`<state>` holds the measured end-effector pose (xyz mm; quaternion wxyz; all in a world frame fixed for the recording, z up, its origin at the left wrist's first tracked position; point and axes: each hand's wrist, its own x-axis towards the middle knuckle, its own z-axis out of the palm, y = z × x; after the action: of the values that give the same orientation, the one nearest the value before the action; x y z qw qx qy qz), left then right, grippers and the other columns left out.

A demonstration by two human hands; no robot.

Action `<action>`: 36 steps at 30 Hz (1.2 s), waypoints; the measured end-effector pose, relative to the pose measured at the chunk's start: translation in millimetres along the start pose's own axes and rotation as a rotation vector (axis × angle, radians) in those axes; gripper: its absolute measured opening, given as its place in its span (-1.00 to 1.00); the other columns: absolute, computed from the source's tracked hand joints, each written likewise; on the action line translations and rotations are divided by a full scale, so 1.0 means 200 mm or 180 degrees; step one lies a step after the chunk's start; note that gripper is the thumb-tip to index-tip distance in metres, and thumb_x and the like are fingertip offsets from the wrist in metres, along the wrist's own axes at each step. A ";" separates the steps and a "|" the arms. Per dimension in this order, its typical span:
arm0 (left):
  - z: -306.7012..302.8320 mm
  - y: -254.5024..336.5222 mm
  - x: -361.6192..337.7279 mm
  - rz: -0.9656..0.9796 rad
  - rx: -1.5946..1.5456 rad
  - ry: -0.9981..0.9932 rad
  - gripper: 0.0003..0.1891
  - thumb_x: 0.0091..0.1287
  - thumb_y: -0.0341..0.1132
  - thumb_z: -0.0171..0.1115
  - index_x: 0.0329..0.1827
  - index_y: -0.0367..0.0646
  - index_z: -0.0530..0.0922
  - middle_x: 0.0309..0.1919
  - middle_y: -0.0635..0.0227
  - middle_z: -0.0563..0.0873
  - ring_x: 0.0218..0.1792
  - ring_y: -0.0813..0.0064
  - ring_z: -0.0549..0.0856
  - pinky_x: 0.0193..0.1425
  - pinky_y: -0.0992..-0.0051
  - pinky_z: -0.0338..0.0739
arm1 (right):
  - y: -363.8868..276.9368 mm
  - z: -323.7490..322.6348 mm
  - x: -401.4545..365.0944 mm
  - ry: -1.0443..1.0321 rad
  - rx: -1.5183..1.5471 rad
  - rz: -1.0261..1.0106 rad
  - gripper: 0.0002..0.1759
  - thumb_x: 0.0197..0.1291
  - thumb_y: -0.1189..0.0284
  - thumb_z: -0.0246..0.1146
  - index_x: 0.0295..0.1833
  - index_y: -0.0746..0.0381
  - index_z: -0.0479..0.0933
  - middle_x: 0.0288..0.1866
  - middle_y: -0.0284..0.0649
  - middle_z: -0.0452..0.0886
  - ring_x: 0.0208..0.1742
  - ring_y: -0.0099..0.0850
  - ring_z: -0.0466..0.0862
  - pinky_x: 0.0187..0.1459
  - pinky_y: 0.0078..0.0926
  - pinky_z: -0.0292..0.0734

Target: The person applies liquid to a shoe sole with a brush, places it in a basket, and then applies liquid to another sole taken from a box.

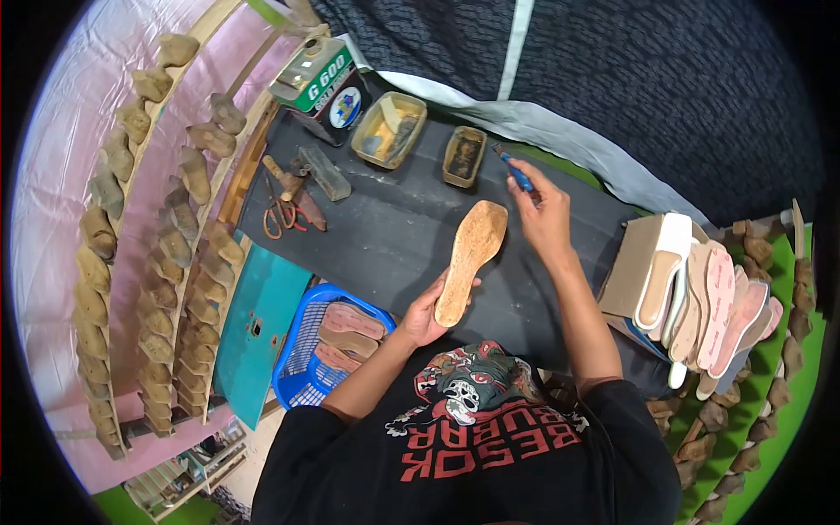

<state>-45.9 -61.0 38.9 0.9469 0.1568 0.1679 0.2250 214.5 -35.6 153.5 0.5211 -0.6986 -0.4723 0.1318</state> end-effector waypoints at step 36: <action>-0.44 0.51 -0.03 -0.0584 -0.0075 -0.0604 -0.34 0.59 -0.18 0.06 0.68 -0.22 0.17 0.38 0.02 0.58 0.25 0.19 0.70 0.40 0.25 0.57 | 0.17 0.40 -0.09 -0.0141 -0.0871 0.0473 -0.55 0.18 0.64 0.24 0.22 0.30 0.51 0.01 -0.05 0.61 -0.10 -0.19 0.64 0.06 -0.22 0.59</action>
<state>-122.8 41.4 -0.7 0.9769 0.1501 0.0886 0.1235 168.4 -2.3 85.1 0.3993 -0.7930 -0.4442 0.1199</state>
